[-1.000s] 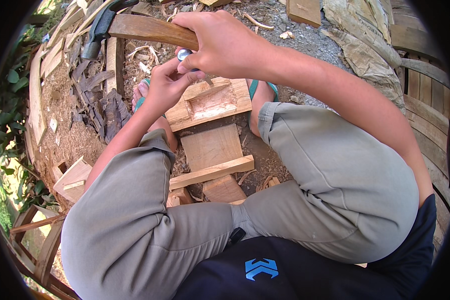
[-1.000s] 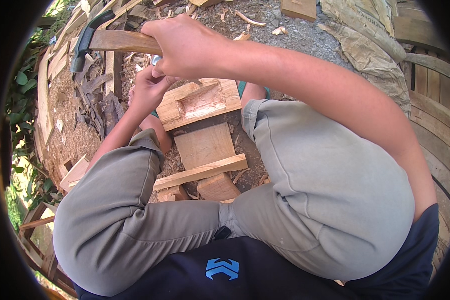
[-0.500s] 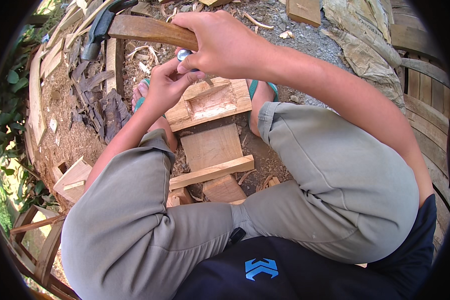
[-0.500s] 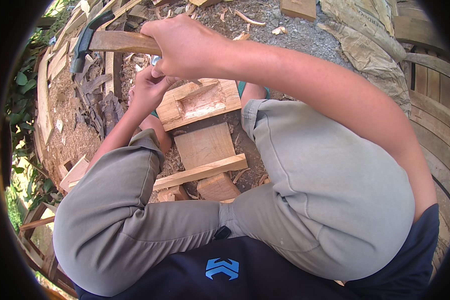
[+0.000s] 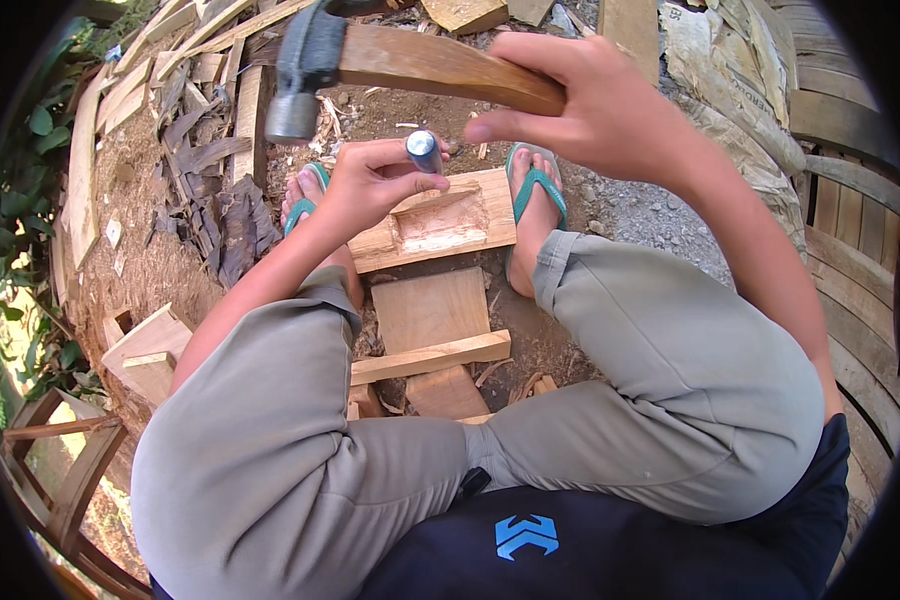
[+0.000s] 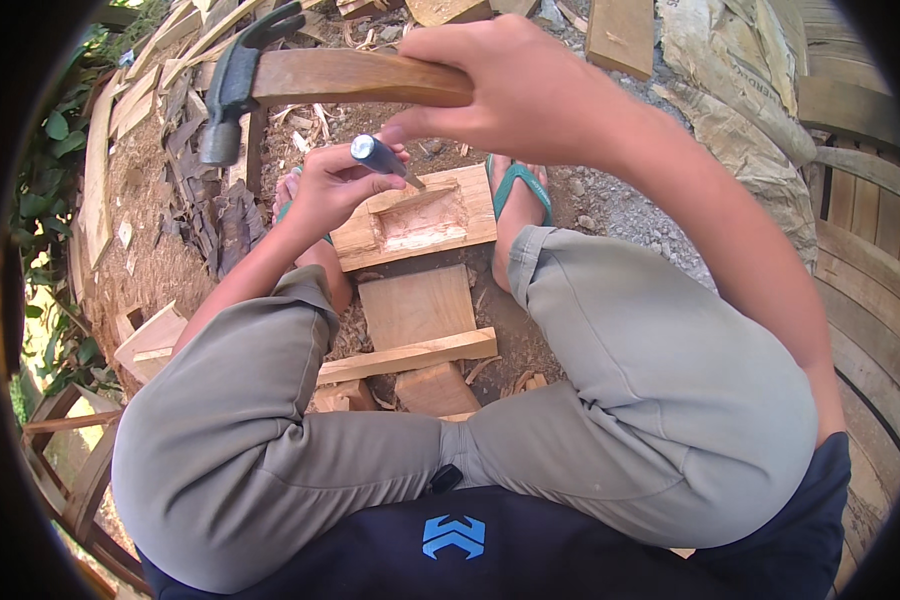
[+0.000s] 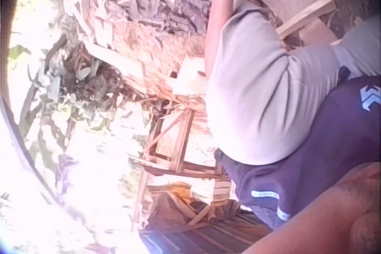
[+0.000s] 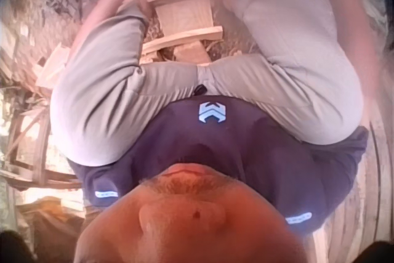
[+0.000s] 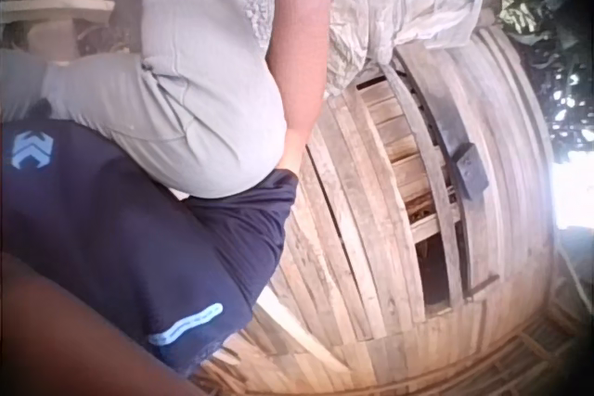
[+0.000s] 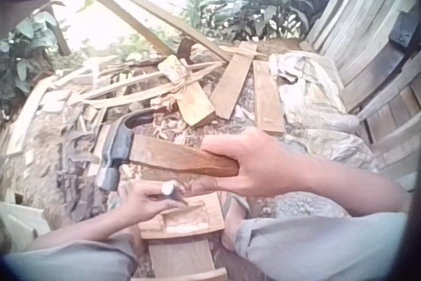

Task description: The person chisels a cavity into a block of wood using a hammer and a chisel.

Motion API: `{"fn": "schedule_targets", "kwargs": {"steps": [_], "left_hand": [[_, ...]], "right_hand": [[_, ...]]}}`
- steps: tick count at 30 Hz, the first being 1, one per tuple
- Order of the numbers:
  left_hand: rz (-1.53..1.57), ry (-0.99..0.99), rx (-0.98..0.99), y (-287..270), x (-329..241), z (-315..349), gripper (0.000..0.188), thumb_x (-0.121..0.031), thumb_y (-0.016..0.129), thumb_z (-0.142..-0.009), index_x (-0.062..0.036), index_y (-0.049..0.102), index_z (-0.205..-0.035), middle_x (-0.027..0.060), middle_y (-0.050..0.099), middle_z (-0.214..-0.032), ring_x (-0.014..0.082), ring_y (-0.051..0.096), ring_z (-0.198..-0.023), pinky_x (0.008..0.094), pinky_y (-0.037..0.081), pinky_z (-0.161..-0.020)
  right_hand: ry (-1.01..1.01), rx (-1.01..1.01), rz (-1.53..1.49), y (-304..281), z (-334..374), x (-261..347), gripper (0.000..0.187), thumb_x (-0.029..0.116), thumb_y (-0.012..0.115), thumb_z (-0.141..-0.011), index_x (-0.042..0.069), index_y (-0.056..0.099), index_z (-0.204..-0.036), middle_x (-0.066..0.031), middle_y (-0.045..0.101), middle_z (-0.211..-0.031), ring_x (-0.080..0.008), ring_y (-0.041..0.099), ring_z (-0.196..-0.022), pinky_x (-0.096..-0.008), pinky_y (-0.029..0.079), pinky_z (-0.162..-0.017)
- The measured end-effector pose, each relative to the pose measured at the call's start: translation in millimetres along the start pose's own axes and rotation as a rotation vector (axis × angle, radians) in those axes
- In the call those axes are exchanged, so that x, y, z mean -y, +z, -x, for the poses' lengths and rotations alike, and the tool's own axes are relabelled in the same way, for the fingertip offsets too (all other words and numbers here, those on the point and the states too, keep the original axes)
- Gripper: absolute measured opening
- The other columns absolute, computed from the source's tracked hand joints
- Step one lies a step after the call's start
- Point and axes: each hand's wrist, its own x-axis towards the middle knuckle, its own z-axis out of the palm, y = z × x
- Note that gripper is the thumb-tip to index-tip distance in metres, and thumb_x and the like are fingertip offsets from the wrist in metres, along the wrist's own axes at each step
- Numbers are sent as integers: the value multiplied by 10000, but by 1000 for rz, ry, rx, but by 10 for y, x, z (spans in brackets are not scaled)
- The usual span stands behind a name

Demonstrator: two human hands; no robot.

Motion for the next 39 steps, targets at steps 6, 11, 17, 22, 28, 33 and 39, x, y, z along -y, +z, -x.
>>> {"fn": "schedule_targets", "kwargs": {"steps": [6, 11, 17, 22, 28, 33, 39], "left_hand": [[85, -11, 49, 22, 85, -20, 297, -6, 753, -903, 43, 673, -1185, 84, 717, -1123, 146, 709, -990, 308, 589, -894], [-155, 12, 119, -16, 16, -24, 286, -52, 730, -934, 14, 648, -1200, 90, 705, -1138, 160, 706, -1009, 312, 579, -903], [-141, -9, 120, -8, -9, -64, 307, -98, 727, -949, 7, 641, -1225, 94, 710, -1129, 165, 701, -1036, 320, 580, -909], [-77, -80, 103, -51, 80, -57, 340, -124, 760, -926, 5, 664, -1226, 102, 718, -1152, 165, 696, -1064, 322, 579, -915], [-14, 54, -1, 36, -5, -63, 190, -47, 791, -873, 3, 762, -1053, 43, 763, -992, 83, 685, -891, 271, 564, -798], [-102, -36, 58, -6, -53, -63, 262, -79, 784, -887, 23, 707, -1116, 70, 761, -1031, 142, 727, -905, 322, 586, -863], [83, 15, 37, 39, 19, -95, 239, -86, 752, -920, 22, 712, -1129, 72, 750, -1048, 136, 705, -952, 324, 571, -898]], "right_hand": [[-52, -55, 126, -237, 257, -94, 302, 238, 819, -864, 47, 635, -1009, -141, 577, -691, -301, 557, -604, -371, 447, -570], [-22, -41, 111, -244, 426, -160, 300, 171, 841, -841, 28, 630, -999, -131, 535, -691, -284, 487, -574, -349, 424, -545], [4, -25, 132, -267, 515, -113, 244, 127, 772, -871, 62, 624, -1054, -176, 613, -718, -362, 625, -648, -401, 467, -577], [43, -91, -11, -111, 625, -75, 256, 97, 736, -880, 71, 590, -1089, -198, 624, -735, -391, 650, -686, -441, 477, -590], [138, 7, 101, -24, 623, -81, 275, 104, 727, -873, 69, 558, -1087, -211, 643, -745, -422, 658, -703, -458, 490, -590], [187, 84, 169, 53, 601, -33, 264, 62, 693, -852, 67, 531, -1060, -221, 652, -768, -439, 662, -750, -490, 499, -600], [161, -163, -63, 10, 525, 87, 284, 0, 663, -821, 75, 506, -1046, -203, 671, -777, -454, 670, -778, -536, 510, -641]]}}
